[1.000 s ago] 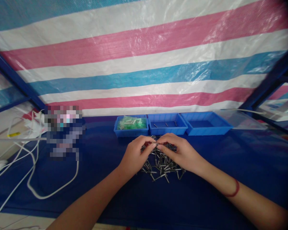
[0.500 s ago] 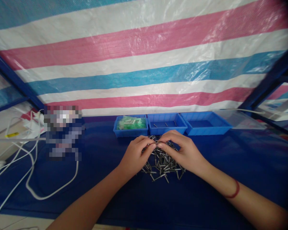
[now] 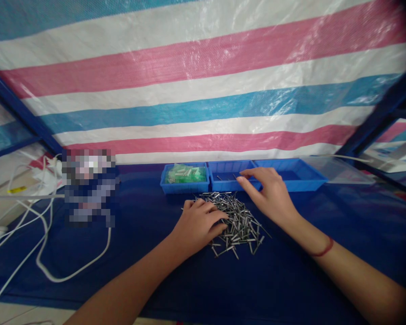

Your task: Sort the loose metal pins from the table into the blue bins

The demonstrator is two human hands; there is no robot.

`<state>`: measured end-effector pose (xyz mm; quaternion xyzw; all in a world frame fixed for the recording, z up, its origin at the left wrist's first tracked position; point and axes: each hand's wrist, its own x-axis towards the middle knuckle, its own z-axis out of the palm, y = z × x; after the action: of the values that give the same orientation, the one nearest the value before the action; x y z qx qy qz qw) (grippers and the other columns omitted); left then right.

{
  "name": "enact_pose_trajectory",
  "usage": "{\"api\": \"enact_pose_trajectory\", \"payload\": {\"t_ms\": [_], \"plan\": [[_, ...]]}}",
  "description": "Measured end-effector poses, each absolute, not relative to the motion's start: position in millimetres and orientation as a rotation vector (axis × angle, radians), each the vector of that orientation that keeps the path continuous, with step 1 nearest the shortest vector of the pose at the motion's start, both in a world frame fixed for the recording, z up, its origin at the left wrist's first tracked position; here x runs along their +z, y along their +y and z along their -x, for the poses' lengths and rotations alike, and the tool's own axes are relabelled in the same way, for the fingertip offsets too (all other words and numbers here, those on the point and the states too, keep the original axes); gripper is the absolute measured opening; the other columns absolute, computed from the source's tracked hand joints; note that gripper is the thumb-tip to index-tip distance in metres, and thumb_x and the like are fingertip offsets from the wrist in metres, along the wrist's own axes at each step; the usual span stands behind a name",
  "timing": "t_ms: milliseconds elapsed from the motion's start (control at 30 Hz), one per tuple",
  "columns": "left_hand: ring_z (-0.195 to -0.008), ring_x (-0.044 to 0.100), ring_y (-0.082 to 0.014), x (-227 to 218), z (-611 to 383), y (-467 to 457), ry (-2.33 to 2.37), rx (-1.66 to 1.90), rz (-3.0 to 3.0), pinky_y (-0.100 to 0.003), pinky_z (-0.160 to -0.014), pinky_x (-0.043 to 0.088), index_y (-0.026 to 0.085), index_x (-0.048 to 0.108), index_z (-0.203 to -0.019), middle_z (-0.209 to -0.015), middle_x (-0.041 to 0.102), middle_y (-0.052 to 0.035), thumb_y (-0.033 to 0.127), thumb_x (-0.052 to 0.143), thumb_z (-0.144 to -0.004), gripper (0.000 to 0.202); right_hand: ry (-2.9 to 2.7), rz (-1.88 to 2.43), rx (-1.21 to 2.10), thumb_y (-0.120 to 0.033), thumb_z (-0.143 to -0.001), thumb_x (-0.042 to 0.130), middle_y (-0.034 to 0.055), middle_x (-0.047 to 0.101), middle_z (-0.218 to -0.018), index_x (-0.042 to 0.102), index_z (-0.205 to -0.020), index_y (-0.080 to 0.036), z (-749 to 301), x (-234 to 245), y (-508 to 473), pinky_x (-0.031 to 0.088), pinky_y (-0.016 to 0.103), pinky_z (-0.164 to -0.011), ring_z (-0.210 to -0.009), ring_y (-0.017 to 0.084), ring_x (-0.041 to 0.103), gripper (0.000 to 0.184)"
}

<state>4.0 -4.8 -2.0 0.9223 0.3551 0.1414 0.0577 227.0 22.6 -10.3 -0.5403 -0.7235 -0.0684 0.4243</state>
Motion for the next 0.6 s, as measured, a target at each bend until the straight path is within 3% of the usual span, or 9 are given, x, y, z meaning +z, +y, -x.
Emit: {"api": "enact_pose_trajectory", "payload": {"t_ms": [167, 600], "plan": [[-0.09, 0.05, -0.0184, -1, -4, -5, 1.094, 0.41, -2.852, -0.035, -0.076, 0.028, 0.024, 0.063, -0.092, -0.09, 0.065, 0.0002, 0.027, 0.049, -0.091, 0.014, -1.865, 1.27, -0.077, -0.039, -0.088, 0.051, 0.0052, 0.068, -0.09, 0.065, -0.091, -0.021, -216, -6, 9, 0.042, 0.04, -0.08, -0.086, 0.023, 0.059, 0.023], [-0.09, 0.05, -0.0185, -2, -4, -4, 1.052, 0.384, -2.917, -0.035, -0.076, 0.026, 0.023, 0.064, -0.086, -0.092, 0.064, -0.0017, 0.028, 0.051, -0.092, 0.016, -1.922, 1.206, -0.011, -0.027, -0.085, 0.053, 0.0054, 0.068, -0.089, 0.065, -0.088, -0.021, -211, -9, 6, 0.043, 0.043, -0.08, -0.087, 0.023, 0.058, 0.014]]}}
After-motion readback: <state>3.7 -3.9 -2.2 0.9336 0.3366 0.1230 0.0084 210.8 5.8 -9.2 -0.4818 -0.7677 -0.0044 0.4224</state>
